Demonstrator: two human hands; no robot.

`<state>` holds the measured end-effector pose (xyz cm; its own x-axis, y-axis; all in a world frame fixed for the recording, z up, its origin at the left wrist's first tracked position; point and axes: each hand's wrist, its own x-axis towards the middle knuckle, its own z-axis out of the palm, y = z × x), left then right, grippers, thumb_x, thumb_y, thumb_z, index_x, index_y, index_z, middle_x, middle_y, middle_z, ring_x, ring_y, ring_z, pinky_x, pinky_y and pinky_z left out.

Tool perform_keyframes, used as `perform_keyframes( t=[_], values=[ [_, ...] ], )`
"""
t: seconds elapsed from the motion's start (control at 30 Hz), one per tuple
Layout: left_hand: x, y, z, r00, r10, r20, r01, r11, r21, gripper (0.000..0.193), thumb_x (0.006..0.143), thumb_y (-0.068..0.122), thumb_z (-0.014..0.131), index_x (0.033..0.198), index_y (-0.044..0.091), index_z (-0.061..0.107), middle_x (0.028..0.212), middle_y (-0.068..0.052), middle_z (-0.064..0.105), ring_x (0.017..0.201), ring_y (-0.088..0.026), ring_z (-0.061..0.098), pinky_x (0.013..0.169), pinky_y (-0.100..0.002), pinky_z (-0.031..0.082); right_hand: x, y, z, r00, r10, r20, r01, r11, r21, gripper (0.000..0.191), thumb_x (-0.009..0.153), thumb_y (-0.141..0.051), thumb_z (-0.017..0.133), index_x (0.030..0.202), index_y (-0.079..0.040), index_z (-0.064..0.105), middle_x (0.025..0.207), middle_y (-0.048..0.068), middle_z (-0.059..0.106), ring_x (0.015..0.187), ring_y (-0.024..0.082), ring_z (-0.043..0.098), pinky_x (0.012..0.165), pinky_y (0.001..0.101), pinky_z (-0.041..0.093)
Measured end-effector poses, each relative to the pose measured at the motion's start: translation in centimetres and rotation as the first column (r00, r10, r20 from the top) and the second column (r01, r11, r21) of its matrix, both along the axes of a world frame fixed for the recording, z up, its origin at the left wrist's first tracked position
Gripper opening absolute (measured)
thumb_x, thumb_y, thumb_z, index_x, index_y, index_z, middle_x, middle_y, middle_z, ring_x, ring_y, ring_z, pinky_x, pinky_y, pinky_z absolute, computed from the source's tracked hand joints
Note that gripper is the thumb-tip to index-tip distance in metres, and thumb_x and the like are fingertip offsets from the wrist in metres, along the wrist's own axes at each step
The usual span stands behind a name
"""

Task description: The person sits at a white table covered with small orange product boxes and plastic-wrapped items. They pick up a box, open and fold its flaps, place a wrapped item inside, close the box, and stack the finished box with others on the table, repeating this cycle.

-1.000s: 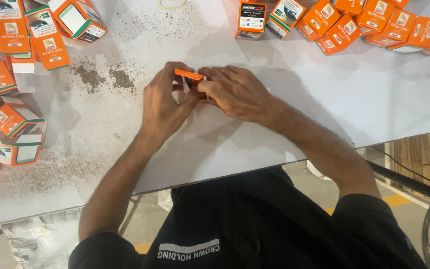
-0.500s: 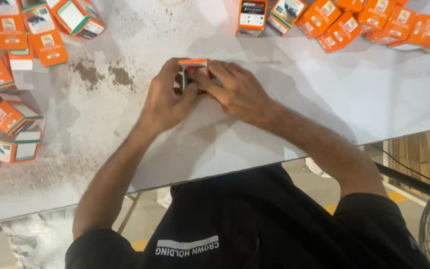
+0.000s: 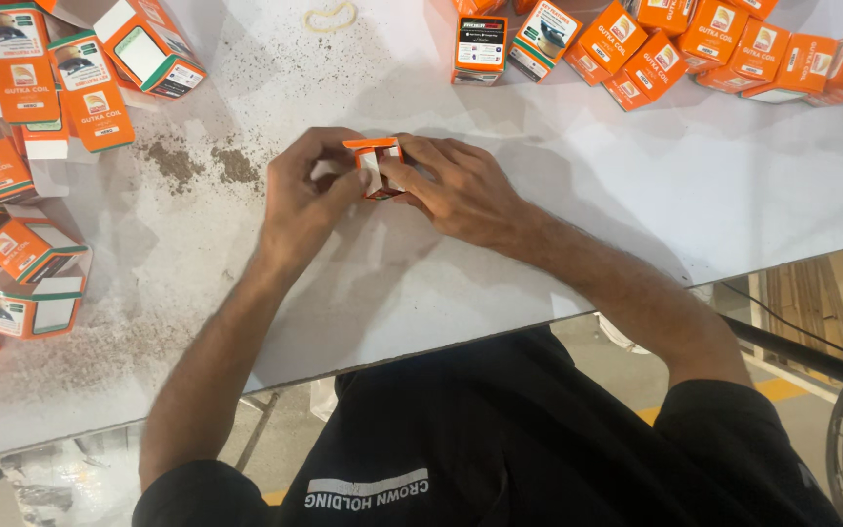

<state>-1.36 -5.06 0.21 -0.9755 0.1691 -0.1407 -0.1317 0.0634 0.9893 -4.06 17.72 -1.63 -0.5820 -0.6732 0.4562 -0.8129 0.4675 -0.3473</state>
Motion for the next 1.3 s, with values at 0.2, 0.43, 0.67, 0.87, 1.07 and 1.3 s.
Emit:
perform_keyframes(
  t=[0.2, 0.43, 0.67, 0.87, 1.07, 1.3],
  values=[
    [2.5, 0.8, 0.3, 0.808, -0.129, -0.576, -0.124, 0.917, -0.379, 0.07, 0.087, 0.014, 0.078, 0.141, -0.007, 0.038, 0.123, -0.029, 0.06, 0.113, -0.033, 0.067, 0.095, -0.039, 0.06, -0.3, -0.3, 1.0, 0.999, 0.018, 0.029, -0.018, 1.0, 0.011, 0.06, 0.079, -0.013, 0.085, 0.133, -0.014, 0.059, 0.122, 0.011, 0.059, 0.102, 0.03, 0.07, 0.086, 0.0418, 0.058],
    [2.5, 1.2, -1.3, 0.879, -0.029, -0.476, -0.171, 0.913, -0.37, 0.032, 0.107, 0.0, 0.06, 0.138, -0.001, 0.055, 0.12, -0.02, 0.074, 0.11, -0.029, 0.079, 0.096, -0.036, 0.067, -0.6, -0.5, 0.8, 1.0, 0.019, 0.021, -0.019, 1.0, 0.005, 0.05, 0.08, -0.011, 0.087, 0.115, -0.008, 0.052, 0.124, 0.013, 0.061, 0.099, 0.031, 0.071, 0.08, 0.04, 0.059],
    [1.8, 0.5, -0.3, 0.858, -0.107, -0.502, -0.127, 0.903, -0.41, 0.046, 0.091, 0.004, 0.067, 0.134, -0.006, 0.054, 0.115, -0.023, 0.073, 0.103, -0.031, 0.077, 0.09, -0.039, 0.063, -0.5, -0.2, -0.3, 1.0, 0.027, -0.002, -0.027, 0.999, -0.034, 0.049, 0.083, -0.015, 0.087, 0.112, -0.006, 0.049, 0.125, 0.018, 0.066, 0.103, 0.034, 0.074, 0.084, 0.0407, 0.061],
    [0.4, 1.0, 0.5, 0.997, 0.027, -0.076, -0.048, 0.955, -0.291, 0.045, 0.083, 0.006, 0.069, 0.127, -0.004, 0.06, 0.09, -0.013, 0.074, 0.071, -0.014, 0.07, 0.062, -0.027, 0.056, -0.6, -0.4, -0.4, 0.999, 0.034, -0.009, -0.034, 0.999, -0.03, 0.044, 0.088, -0.02, 0.087, 0.109, -0.008, 0.049, 0.125, 0.02, 0.066, 0.109, 0.036, 0.073, 0.088, 0.0419, 0.062],
    [0.0, 0.3, 0.9, 0.95, -0.18, -0.254, 0.085, 0.935, -0.344, 0.056, 0.083, 0.009, 0.079, 0.13, -0.008, 0.052, 0.091, -0.015, 0.07, 0.075, -0.015, 0.069, 0.063, -0.025, 0.058, -0.5, -0.1, -0.2, 0.998, 0.042, 0.048, -0.04, 0.998, -0.038, 0.049, 0.087, -0.02, 0.088, 0.115, -0.007, 0.051, 0.125, 0.022, 0.066, 0.106, 0.038, 0.073, 0.084, 0.0441, 0.061],
    [-0.2, -0.1, 0.4, 0.997, -0.081, 0.002, 0.079, 0.973, -0.216, 0.047, 0.087, 0.006, 0.076, 0.129, -0.003, 0.057, 0.087, -0.01, 0.074, 0.072, -0.01, 0.07, 0.061, -0.024, 0.054, -0.5, -0.1, -0.3, 0.997, 0.041, 0.062, -0.039, 0.999, -0.03, 0.048, 0.086, -0.018, 0.088, 0.114, -0.009, 0.049, 0.129, 0.02, 0.065, 0.109, 0.037, 0.072, 0.087, 0.0436, 0.061]
  ],
)
